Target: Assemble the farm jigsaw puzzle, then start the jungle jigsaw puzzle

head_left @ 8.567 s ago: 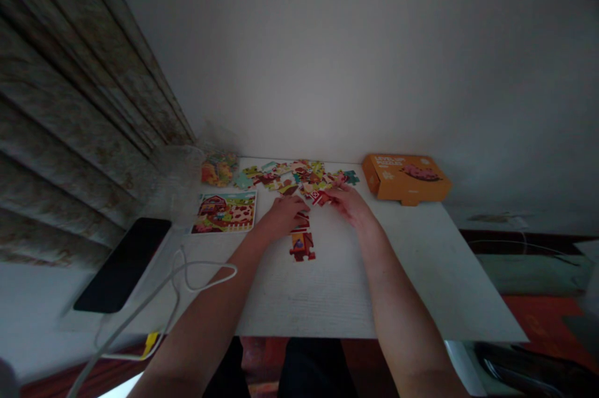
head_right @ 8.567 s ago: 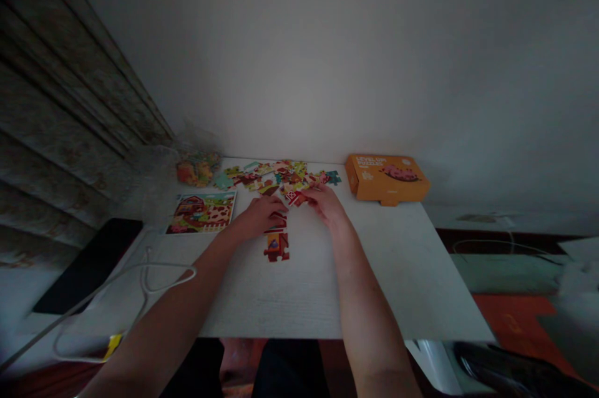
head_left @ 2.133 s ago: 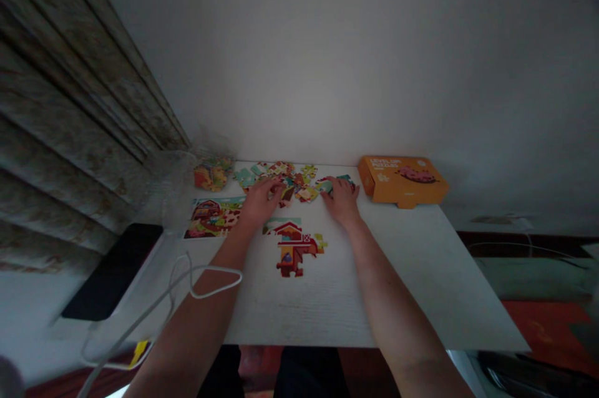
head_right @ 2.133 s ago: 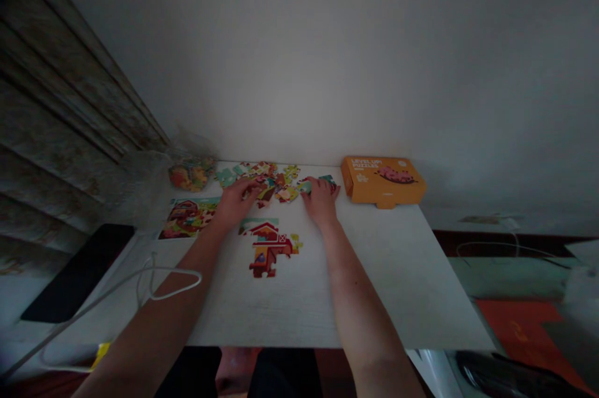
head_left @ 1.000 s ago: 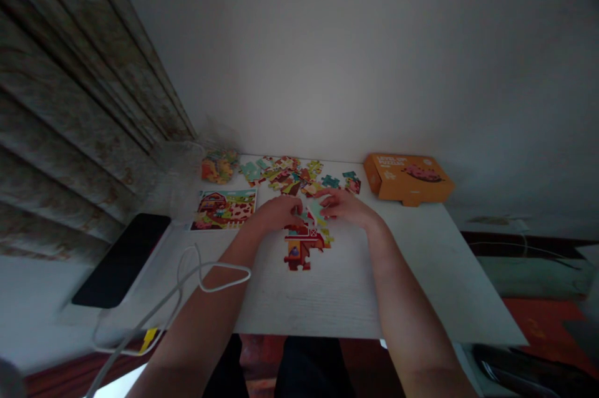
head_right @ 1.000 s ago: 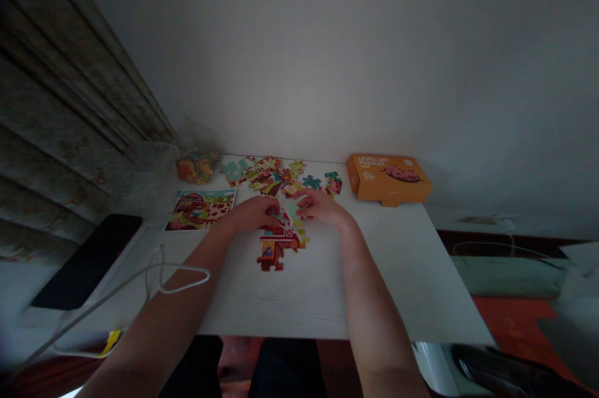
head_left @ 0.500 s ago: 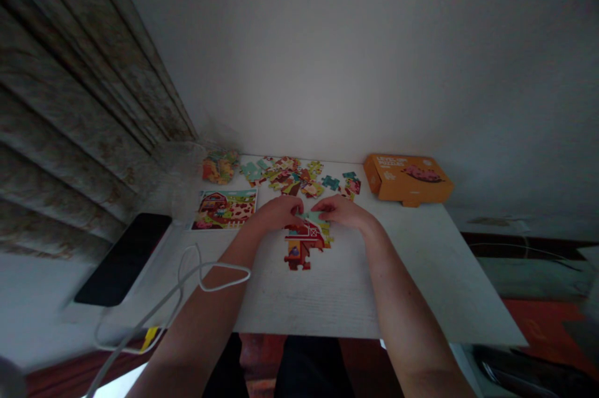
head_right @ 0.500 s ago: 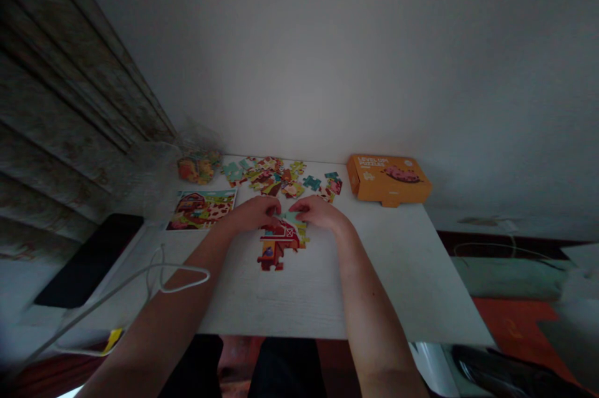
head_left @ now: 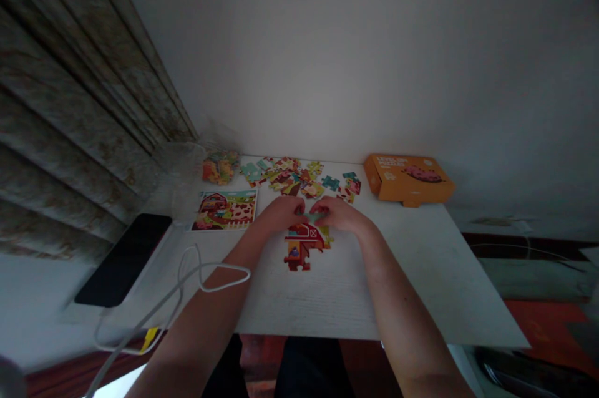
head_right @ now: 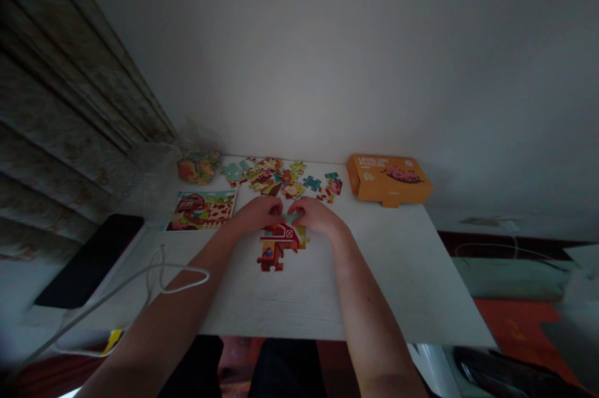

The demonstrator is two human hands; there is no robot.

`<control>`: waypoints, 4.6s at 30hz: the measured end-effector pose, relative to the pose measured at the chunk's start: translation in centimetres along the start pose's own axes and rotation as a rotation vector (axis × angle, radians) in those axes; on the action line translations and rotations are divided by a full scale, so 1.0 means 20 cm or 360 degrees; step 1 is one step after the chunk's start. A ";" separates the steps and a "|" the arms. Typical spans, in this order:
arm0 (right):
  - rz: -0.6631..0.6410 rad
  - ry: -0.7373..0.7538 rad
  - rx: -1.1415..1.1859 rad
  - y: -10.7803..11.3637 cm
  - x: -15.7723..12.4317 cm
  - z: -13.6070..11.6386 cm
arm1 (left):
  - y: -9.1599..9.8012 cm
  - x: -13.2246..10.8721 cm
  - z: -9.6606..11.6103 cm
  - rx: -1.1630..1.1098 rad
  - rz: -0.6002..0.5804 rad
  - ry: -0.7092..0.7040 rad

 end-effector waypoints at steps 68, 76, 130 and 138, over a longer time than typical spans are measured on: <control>0.0688 0.0030 0.1332 0.05 0.07 0.09 | 0.00 0.09 -0.10 -0.1731 0.0851 0.0019; 0.0681 -0.0157 0.0994 0.01 0.09 0.16 | 0.02 0.07 -0.08 -0.1503 0.0928 -0.0023; 0.1305 -0.0249 0.0224 0.25 -0.03 0.29 | 0.20 0.20 -0.07 0.0720 0.0586 0.0409; 0.0788 -0.0465 0.0023 0.16 -0.02 0.32 | 0.22 0.31 -0.13 0.0584 0.0431 0.0514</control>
Point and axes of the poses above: each hand's wrist, its own x-axis towards the middle knuckle, its own y-axis out of the back of the hand, z = x × y, the point moved 5 cm from there along x, towards the middle knuckle, and after that the axes turned 10 degrees about -x, right-handed, at the moved point
